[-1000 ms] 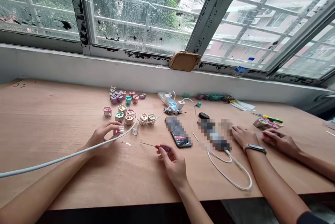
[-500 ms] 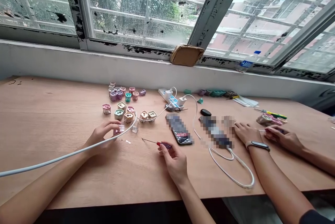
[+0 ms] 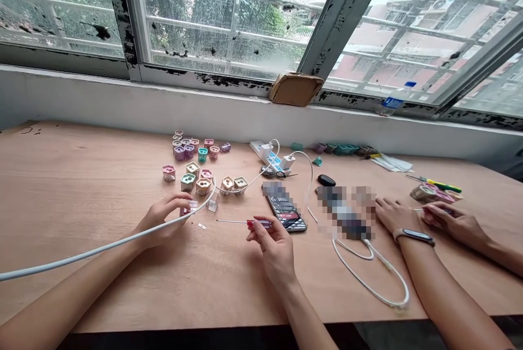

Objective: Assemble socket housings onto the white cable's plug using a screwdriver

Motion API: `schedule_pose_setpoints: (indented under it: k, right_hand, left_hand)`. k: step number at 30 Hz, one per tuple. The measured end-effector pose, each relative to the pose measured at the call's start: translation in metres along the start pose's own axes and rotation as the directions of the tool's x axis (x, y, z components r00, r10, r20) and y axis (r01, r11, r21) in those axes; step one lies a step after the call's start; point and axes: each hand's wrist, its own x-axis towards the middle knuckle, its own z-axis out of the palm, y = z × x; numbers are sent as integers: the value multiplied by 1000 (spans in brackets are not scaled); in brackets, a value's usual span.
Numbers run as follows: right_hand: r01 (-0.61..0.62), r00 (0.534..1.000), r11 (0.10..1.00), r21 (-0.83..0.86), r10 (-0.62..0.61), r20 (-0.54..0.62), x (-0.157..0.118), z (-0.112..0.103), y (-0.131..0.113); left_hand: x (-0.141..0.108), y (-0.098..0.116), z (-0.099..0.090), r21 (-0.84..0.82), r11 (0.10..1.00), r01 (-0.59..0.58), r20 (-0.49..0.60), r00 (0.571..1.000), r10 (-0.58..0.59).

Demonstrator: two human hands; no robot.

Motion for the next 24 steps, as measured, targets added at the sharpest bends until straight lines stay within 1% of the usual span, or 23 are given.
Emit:
schedule_pose_setpoints:
  k: [2, 4, 9, 12, 14, 18, 24]
  right_hand:
    - [-39, 998, 997, 71, 35, 48, 7, 8, -3]
    - [-34, 995, 995, 96, 25, 92, 16, 19, -8]
    - [69, 974, 993, 92, -87, 209, 44, 54, -24]
    - [125, 959, 986, 109, -149, 240, 59, 73, -30]
    - [141, 955, 983, 117, -166, 247, 65, 81, -30]
    - [116, 959, 983, 141, -148, 243, 68, 87, -22]
    - [99, 969, 976, 196, -139, 205, 61, 85, -12]
  left_hand:
    - [0, 0, 0, -12, 1000, 8, -3, 1000, -8]
    - [0, -1, 0, -20, 1000, 17, -12, 1000, -18]
    - [2, -4, -2, -43, 998, 54, -56, 997, -56]
    - [2, -4, -2, -62, 994, 86, -78, 993, -91]
    - [2, -4, -2, -74, 992, 100, -79, 991, -106]
    - [4, -1, -2, -89, 992, 92, -76, 992, -99]
    - [3, 3, 0, -118, 989, 84, -59, 994, -92]
